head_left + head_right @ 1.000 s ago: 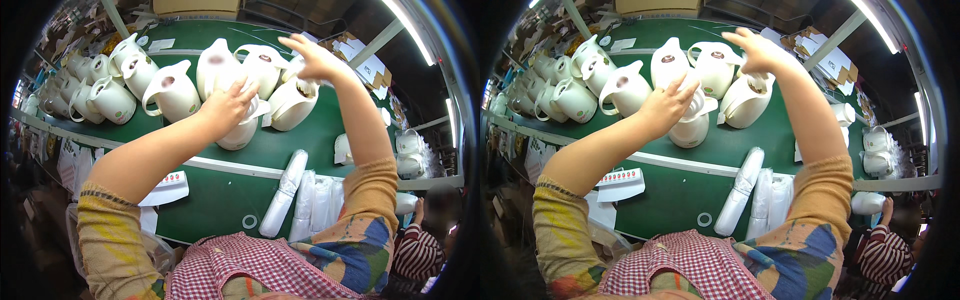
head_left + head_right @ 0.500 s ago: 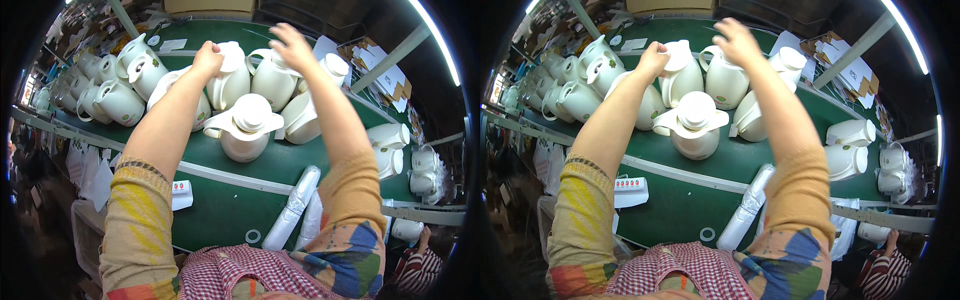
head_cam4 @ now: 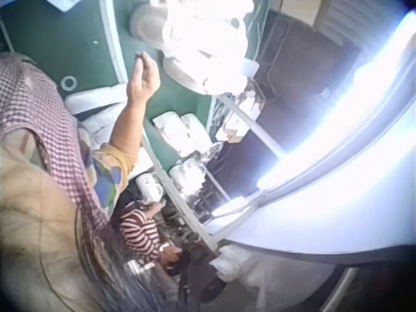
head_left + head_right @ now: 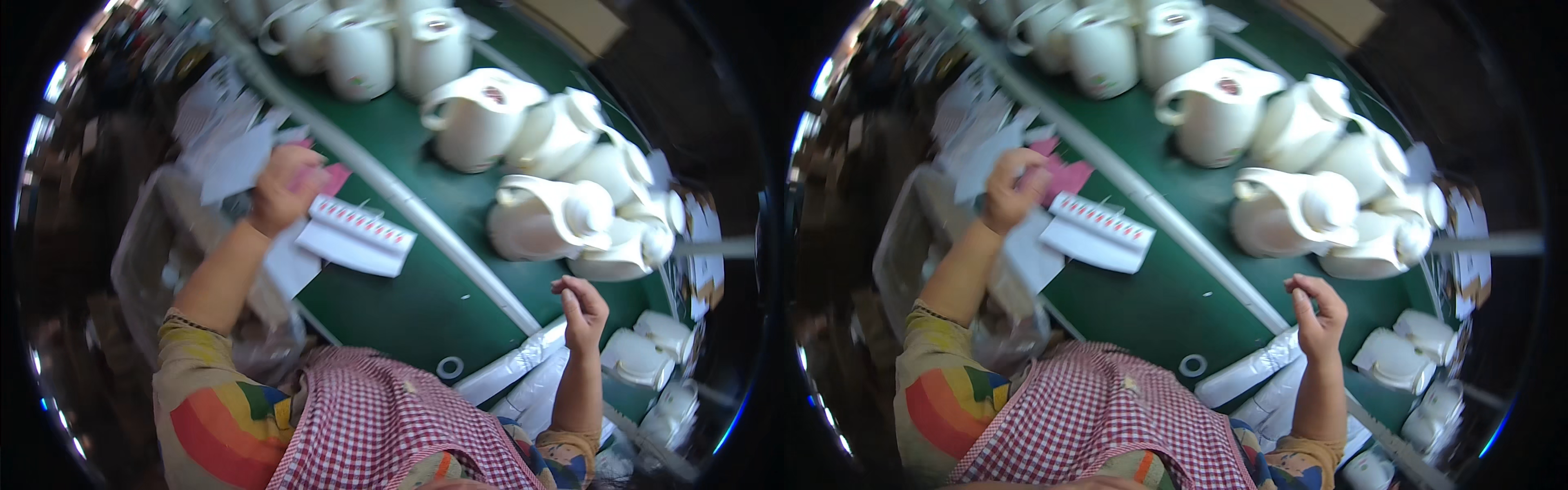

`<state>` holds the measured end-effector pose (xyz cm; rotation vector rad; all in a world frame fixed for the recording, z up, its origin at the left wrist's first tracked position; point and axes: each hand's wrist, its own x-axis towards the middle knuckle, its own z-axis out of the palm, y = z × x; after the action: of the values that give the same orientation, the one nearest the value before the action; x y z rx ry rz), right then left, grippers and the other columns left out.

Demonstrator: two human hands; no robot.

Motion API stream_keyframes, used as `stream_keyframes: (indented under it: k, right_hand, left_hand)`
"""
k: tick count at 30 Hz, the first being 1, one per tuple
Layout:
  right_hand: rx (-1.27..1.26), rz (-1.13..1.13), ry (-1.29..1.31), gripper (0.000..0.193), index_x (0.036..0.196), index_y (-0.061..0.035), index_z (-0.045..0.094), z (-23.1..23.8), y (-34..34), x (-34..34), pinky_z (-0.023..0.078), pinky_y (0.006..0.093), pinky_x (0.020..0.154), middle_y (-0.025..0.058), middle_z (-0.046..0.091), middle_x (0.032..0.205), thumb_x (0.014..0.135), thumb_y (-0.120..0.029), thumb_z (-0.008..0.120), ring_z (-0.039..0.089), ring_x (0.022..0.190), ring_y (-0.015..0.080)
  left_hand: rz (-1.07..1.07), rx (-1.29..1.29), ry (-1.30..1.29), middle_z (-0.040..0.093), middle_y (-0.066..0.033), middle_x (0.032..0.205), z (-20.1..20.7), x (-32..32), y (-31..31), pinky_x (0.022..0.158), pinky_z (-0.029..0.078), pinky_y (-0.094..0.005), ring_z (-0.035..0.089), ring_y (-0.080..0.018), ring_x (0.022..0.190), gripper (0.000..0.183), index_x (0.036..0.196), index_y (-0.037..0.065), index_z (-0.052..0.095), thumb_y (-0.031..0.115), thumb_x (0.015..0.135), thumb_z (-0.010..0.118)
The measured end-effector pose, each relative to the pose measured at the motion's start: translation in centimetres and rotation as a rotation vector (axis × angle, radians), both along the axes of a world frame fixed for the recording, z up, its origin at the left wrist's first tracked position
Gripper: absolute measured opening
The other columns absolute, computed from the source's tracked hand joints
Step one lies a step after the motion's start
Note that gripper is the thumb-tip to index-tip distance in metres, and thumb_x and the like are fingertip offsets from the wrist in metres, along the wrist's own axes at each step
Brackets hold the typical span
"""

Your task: The person assembles white electric kettles on a green workbench. They pick up kettle bodies, attach lids, and affix small round stickers to the sides. The person handles the kettles one at a time, placing finished units back on the table.

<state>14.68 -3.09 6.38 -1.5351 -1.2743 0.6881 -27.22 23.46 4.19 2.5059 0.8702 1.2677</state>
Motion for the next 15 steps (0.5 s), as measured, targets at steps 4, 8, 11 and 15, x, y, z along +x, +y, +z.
stream_keyframes:
  k: [4,8,11,15]
  right_hand:
    - [-0.141,0.319,0.080,0.021,0.106,0.0027,0.064,-2.1,4.5,-12.6,0.050,0.0287,0.080,0.0118,0.068,0.095,0.086,0.003,0.059,0.065,0.087,0.0180]
    - [-0.150,0.795,-0.085,0.022,0.105,0.0009,0.065,-1.2,11.6,-29.9,0.050,0.0308,0.079,0.0134,0.068,0.096,0.083,0.001,0.063,0.065,0.089,0.0228]
    - [-0.125,1.075,-0.129,0.028,0.108,-0.0016,0.065,-2.4,15.5,-43.6,0.050,0.0338,0.080,0.0142,0.066,0.097,0.080,-0.001,0.065,0.064,0.089,0.0293]
    - [-0.130,1.328,-0.403,0.035,0.116,-0.0071,0.059,-9.5,17.7,-61.0,0.051,0.0377,0.081,0.0118,0.061,0.100,0.082,-0.013,0.065,0.061,0.095,0.0323]
  left_hand:
    - [0.737,-0.481,-0.154,0.066,-0.0070,0.091,-6.1,-27.4,-3.5,0.074,0.049,-0.0277,0.061,-0.0154,0.080,0.016,0.104,0.002,0.062,0.013,0.091,0.061]
    - [1.077,-0.860,0.087,0.067,-0.0103,0.093,-15.3,-44.5,-13.6,0.076,0.051,-0.0331,0.064,-0.0199,0.083,0.025,0.106,0.002,0.062,0.016,0.086,0.065]
    - [1.026,-1.255,-0.019,0.067,-0.0124,0.095,-21.8,-48.8,-18.3,0.078,0.050,-0.0357,0.064,-0.0233,0.087,0.033,0.110,0.002,0.061,0.019,0.082,0.067]
    - [0.842,-1.114,0.380,0.065,-0.0183,0.103,-32.1,-50.3,-22.6,0.086,0.050,-0.0425,0.062,-0.0330,0.097,0.060,0.122,0.003,0.055,0.030,0.072,0.076]
